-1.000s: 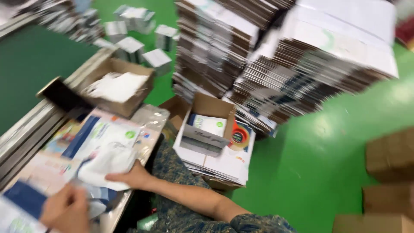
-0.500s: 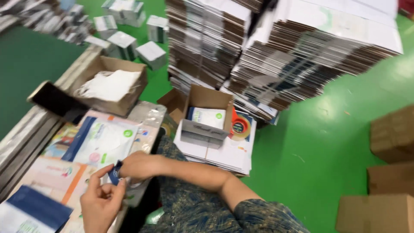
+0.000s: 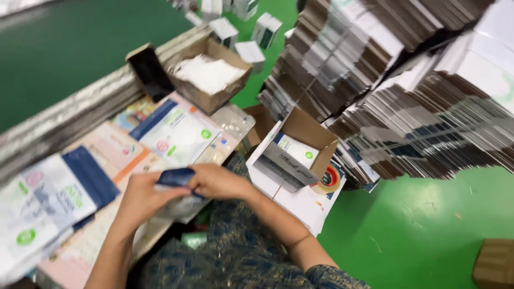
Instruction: The recorder is packaging face masks into plastic bags and then into boxes in a factory setting.
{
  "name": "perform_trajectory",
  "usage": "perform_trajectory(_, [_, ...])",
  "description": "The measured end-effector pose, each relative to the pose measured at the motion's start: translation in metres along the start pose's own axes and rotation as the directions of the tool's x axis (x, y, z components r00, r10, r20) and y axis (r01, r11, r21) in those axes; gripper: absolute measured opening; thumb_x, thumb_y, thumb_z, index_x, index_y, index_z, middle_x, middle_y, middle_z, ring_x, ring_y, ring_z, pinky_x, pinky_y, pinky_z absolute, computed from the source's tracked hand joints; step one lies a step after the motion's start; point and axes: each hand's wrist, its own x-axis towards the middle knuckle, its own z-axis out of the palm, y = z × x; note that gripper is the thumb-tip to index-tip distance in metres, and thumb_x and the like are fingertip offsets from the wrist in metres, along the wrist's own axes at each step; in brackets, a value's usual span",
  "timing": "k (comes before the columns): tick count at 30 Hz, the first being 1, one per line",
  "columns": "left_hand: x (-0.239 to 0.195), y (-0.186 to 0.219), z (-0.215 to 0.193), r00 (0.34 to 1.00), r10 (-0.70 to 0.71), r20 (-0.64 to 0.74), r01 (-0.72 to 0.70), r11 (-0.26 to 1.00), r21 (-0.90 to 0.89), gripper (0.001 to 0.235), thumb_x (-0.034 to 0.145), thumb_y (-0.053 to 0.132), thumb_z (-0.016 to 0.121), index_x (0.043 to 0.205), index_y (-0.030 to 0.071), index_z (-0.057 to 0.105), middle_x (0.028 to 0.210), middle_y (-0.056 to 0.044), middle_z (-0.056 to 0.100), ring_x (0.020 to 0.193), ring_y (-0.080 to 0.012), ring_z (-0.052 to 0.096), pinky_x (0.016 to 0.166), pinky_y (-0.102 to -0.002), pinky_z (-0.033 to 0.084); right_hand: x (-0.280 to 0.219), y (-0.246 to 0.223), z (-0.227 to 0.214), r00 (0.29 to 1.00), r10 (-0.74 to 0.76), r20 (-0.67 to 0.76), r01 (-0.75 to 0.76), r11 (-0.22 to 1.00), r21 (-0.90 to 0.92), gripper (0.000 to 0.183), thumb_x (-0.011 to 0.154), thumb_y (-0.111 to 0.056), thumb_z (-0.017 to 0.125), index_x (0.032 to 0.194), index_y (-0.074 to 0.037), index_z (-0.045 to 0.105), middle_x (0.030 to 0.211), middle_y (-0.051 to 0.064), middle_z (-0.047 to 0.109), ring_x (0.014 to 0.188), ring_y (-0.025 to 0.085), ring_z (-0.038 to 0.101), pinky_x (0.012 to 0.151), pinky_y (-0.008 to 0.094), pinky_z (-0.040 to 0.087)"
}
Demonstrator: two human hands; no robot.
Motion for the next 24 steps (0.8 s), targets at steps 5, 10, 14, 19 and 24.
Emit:
perform_trajectory(5, [-0.013, 0.001, 0.007, 0.992, 0.070, -0.102, -0.080, 0.992, -0.099, 0.023, 0.074, 0.008, 0.086, 0.096, 0.003, 0.082, 0.085, -0.006, 0.081, 0.074, -0.0078, 0.071, 0.069, -0.024, 0.056, -0.010, -0.047, -0.020, 0.933, -0.183, -0.310, 0.236, 0.961, 0.143, 0.022, 0.096, -0.007, 0.067, 0.118, -0.004, 0.070, 0.117, 0.017, 0.061, 0.107, 0.033, 0.064, 0.093, 0.039, 0.052])
perform_trajectory(10, [-0.014, 0.001, 0.030, 0.892, 0.344, -0.294, -0.339, 0.938, 0.069, 0.014, 0.079, 0.011, 0.085, 0.089, 0.002, 0.080, 0.080, -0.010, 0.078, 0.067, -0.0109, 0.071, 0.062, -0.026, 0.052, -0.009, -0.027, 0.014, 0.882, -0.113, -0.458, 0.036, 0.984, -0.174, 0.014, 0.088, -0.004, 0.076, 0.097, -0.001, 0.066, 0.084, 0.012, 0.059, 0.080, 0.031, 0.059, 0.071, 0.041, 0.047])
perform_trajectory(14, [-0.006, -0.002, 0.021, 0.837, 0.391, -0.384, -0.377, 0.919, 0.113, 0.016, 0.084, 0.015, 0.082, 0.089, 0.000, 0.078, 0.078, -0.012, 0.075, 0.066, -0.0110, 0.070, 0.059, -0.028, 0.051, -0.001, -0.017, 0.014, 0.879, -0.092, -0.467, 0.003, 0.982, -0.188, 0.012, 0.088, -0.003, 0.077, 0.095, -0.001, 0.067, 0.081, 0.013, 0.059, 0.074, 0.030, 0.059, 0.067, 0.040, 0.046])
perform_trajectory(19, [0.013, -0.016, -0.030, 0.904, 0.031, -0.427, -0.120, 0.976, -0.182, 0.037, 0.099, 0.034, 0.068, 0.095, -0.001, 0.079, 0.066, -0.010, 0.068, 0.057, -0.0106, 0.053, 0.052, -0.033, 0.042, 0.031, -0.010, -0.001, 0.872, 0.037, -0.488, 0.031, 0.991, 0.129, 0.080, 0.084, -0.006, 0.080, 0.152, -0.001, 0.037, 0.136, 0.017, 0.059, 0.119, 0.027, 0.061, 0.105, 0.038, 0.049])
perform_trajectory(24, [0.041, -0.040, -0.059, 0.795, -0.005, -0.607, -0.186, 0.950, -0.251, 0.049, 0.102, 0.043, 0.064, 0.126, 0.001, 0.068, 0.099, -0.012, 0.073, 0.086, -0.0141, 0.066, 0.072, -0.032, 0.054, 0.076, 0.035, 0.044, 0.868, 0.063, -0.492, 0.161, 0.902, 0.400, 0.107, 0.083, -0.010, 0.084, 0.162, -0.003, 0.013, 0.156, 0.018, 0.038, 0.140, 0.025, 0.045, 0.119, 0.036, 0.039])
